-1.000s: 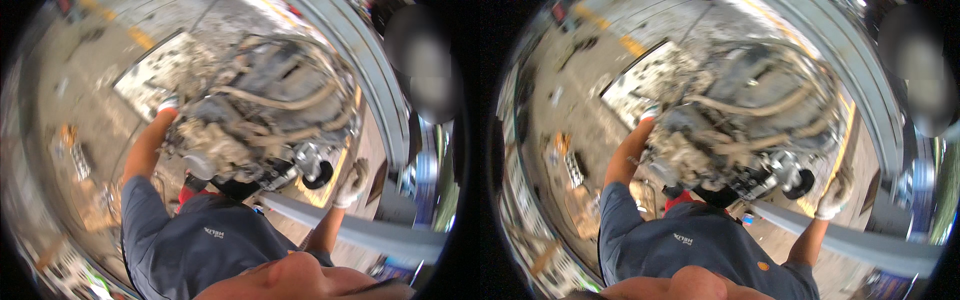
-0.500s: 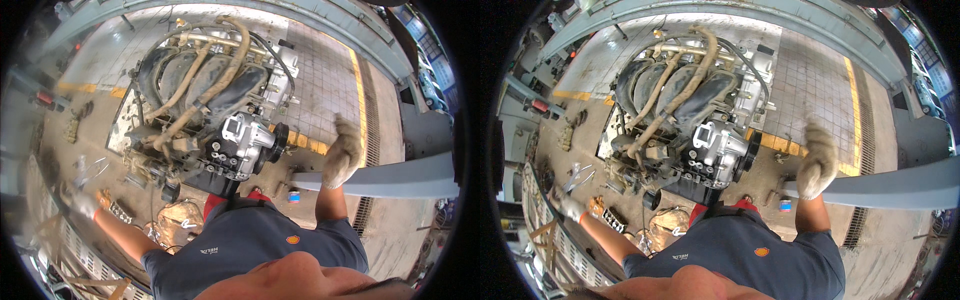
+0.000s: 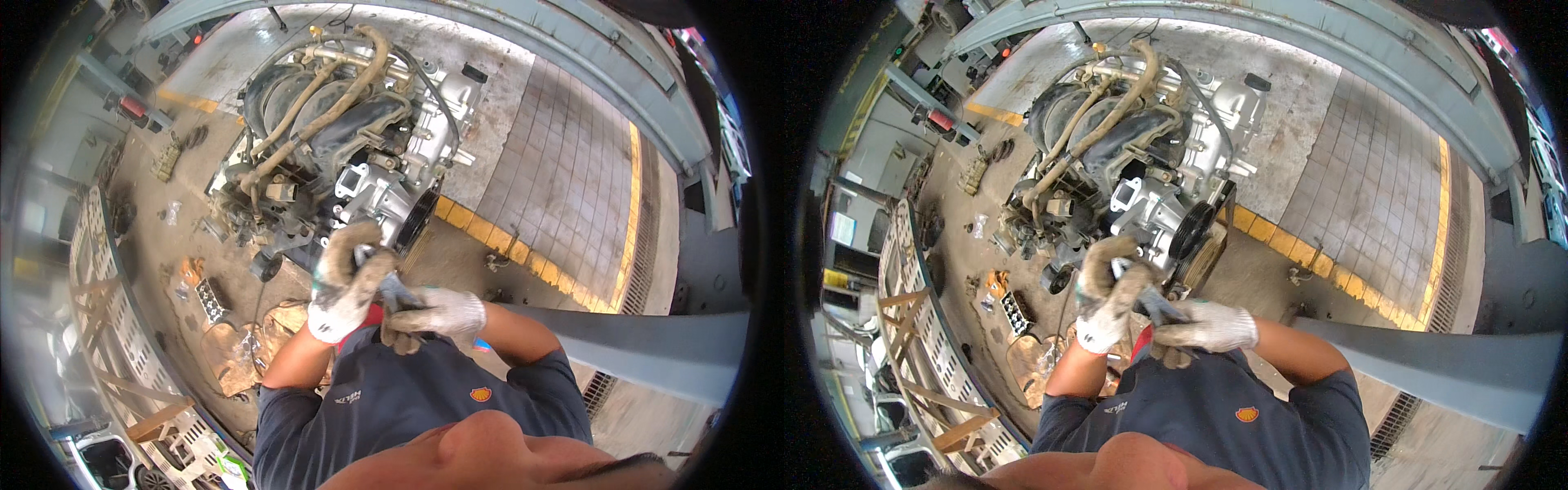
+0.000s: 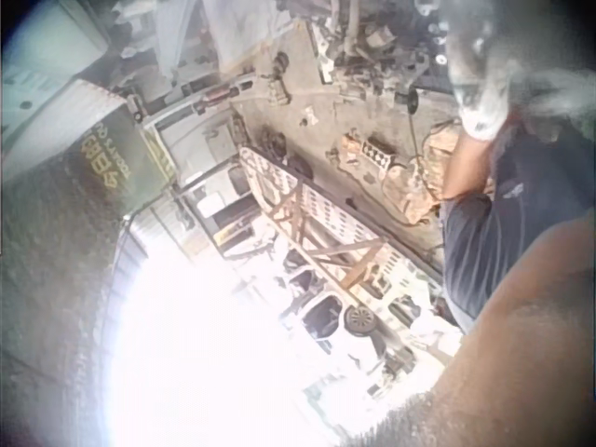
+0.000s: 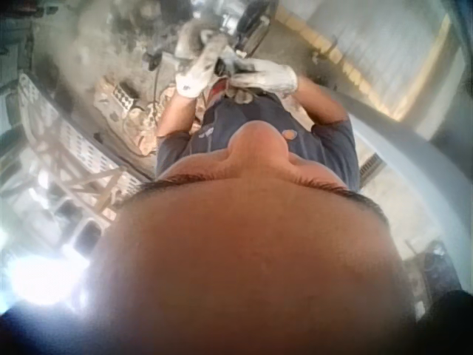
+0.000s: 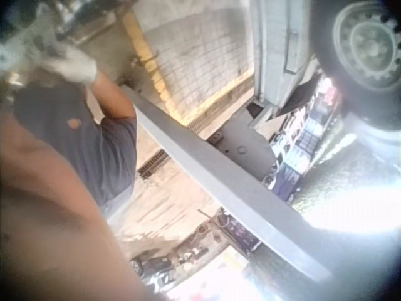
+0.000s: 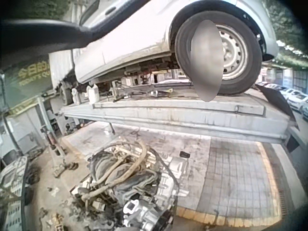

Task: The person works on a car engine placed on a metal stand, using pliers to adjust components and handling hoses and parts. The person repeatedly repositions the engine and manipulates various engine components throughout the clip.

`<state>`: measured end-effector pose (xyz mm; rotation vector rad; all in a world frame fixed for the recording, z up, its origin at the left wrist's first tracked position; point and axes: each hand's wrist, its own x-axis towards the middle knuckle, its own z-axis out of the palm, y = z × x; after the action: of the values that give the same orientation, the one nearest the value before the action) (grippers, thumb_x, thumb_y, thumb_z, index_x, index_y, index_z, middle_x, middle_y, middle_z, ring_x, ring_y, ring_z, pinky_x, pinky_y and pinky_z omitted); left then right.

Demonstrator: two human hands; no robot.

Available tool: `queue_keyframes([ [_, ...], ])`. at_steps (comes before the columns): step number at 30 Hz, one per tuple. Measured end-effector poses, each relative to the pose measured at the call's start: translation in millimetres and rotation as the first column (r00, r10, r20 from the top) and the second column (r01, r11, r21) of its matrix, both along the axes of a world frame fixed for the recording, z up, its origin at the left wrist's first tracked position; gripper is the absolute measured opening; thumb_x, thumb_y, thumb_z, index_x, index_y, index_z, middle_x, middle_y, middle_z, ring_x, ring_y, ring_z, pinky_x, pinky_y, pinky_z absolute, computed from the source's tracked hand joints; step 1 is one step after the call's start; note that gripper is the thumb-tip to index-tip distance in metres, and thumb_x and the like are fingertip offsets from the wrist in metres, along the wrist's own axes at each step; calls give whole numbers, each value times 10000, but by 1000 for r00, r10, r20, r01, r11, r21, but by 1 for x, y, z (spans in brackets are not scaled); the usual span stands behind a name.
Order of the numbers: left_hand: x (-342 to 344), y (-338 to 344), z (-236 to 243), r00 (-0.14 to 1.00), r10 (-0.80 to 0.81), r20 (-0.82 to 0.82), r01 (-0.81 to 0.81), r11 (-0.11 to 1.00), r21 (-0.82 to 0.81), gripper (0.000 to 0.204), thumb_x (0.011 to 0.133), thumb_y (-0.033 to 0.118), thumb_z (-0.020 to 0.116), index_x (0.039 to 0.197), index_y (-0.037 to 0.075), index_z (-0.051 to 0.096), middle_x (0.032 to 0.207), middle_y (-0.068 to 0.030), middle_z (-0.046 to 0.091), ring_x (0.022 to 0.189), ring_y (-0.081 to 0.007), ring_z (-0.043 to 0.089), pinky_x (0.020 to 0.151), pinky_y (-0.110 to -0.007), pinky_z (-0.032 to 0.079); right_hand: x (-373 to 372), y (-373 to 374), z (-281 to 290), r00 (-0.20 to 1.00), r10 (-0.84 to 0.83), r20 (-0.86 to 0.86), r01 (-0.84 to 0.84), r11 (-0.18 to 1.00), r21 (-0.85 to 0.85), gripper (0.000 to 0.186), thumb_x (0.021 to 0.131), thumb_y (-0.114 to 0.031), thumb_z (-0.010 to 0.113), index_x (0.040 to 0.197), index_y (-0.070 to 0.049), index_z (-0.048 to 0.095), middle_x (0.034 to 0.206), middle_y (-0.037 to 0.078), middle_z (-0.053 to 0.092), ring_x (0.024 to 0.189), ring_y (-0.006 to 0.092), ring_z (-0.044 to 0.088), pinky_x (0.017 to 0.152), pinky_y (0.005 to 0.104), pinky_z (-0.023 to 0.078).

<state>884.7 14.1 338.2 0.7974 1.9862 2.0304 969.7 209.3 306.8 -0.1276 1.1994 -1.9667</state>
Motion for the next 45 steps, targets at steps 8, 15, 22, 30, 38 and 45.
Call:
queue_keyframes([
  [8,-44,45,-8,944,-98,-314,41,982,-182,533,940,75,807,1406,-30,570,1173,-172,687,1019,-310,698,894,-409,562,5,89,15,983,-76,-169,154,843,515,365,1097,-367,638,1255,-40,679,981,34,718,798,114,664,728,264,593],
  [15,-58,68,-19,751,-46,-659,-142,963,-229,586,910,205,835,1403,-8,601,1305,-248,647,1203,-452,641,1092,-528,496,-34,156,38,953,-300,45,287,940,186,560,1041,-180,743,1488,66,513,1214,80,687,1031,183,717,903,403,673],
  [22,-60,79,-47,628,1,-779,-173,975,-138,552,819,164,865,1311,42,646,1293,-186,662,1214,-400,642,1095,-547,494,-118,225,25,568,173,-804,78,962,263,446,1086,-218,677,1447,34,605,1326,188,729,1114,228,742,883,340,636],
  [30,-53,89,-55,578,78,-812,-304,944,-126,474,779,135,863,1217,64,697,1235,-151,710,1112,-362,694,1006,-506,540,-159,200,81,995,-101,7,86,878,471,457,1088,-122,654,1500,48,553,1061,53,773,770,147,762,557,233,621],
  [38,-51,93,-62,560,95,-823,-335,935,-120,438,719,151,822,1138,53,739,1195,-160,729,1105,-381,707,1002,-516,554,-149,190,60,998,-69,-7,61,834,549,276,1088,-304,686,1223,-64,682,954,30,733,695,119,709,486,237,521],
  [45,-51,94,-69,539,117,-834,-353,930,-98,420,737,131,825,1136,40,726,1184,-172,733,1063,-375,725,980,-517,581,-150,193,19,999,3,-43,14,918,395,388,1068,-289,714,1338,-21,633,991,60,715,802,145,738,633,304,678],
])
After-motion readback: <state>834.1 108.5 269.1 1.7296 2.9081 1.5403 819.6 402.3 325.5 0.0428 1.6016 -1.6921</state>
